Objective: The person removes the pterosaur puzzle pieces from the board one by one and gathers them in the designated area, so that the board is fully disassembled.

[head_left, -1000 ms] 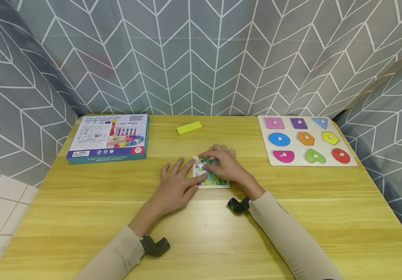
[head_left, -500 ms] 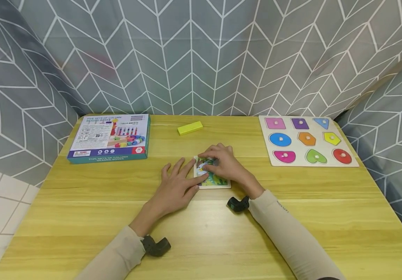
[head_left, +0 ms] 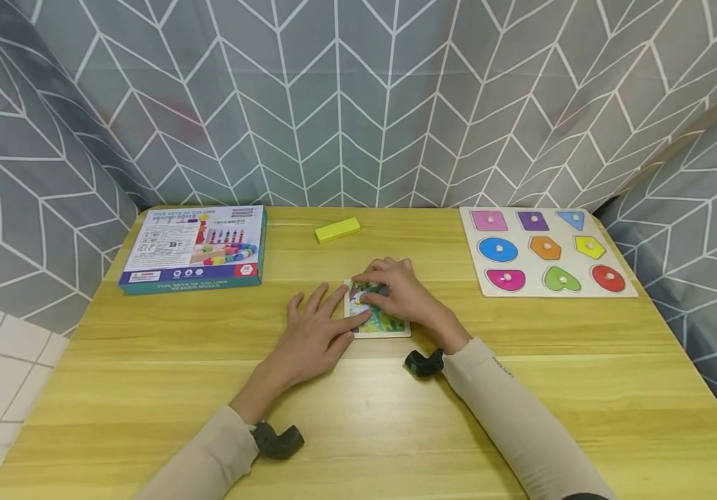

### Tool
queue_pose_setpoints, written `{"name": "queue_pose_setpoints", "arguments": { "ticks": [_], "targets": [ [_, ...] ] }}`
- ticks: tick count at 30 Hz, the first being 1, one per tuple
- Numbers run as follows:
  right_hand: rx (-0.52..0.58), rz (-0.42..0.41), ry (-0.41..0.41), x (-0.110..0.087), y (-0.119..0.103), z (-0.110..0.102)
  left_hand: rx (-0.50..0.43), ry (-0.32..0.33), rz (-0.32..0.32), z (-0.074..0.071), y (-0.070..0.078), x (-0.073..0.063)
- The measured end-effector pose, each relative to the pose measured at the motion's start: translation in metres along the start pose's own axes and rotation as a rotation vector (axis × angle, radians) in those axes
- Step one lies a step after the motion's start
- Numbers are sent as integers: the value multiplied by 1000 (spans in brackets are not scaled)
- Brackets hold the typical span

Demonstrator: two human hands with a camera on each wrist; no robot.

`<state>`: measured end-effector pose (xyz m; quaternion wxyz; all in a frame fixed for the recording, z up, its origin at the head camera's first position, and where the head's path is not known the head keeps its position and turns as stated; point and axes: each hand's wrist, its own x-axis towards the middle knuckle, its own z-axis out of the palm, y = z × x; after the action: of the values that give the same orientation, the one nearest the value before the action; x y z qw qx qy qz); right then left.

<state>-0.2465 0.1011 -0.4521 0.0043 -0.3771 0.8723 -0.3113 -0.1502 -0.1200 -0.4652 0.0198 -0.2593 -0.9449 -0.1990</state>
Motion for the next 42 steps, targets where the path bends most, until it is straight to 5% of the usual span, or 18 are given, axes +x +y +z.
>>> {"name": "queue_pose_setpoints", "arguments": {
  "ticks": [10,15,23,42],
  "targets": [
    [207,165,89,-2,20,-13,-9,-21,-25,1,-1,0],
    [178,238,122,-2,38,-22,-23,-34,-34,0,-1,0],
    [151,240,148,1,62,-29,-32,-24,-33,-1,-2,-1],
    [5,261,155,10,79,-36,-33,-20,-24,0,-4,-3]
  ]
}}
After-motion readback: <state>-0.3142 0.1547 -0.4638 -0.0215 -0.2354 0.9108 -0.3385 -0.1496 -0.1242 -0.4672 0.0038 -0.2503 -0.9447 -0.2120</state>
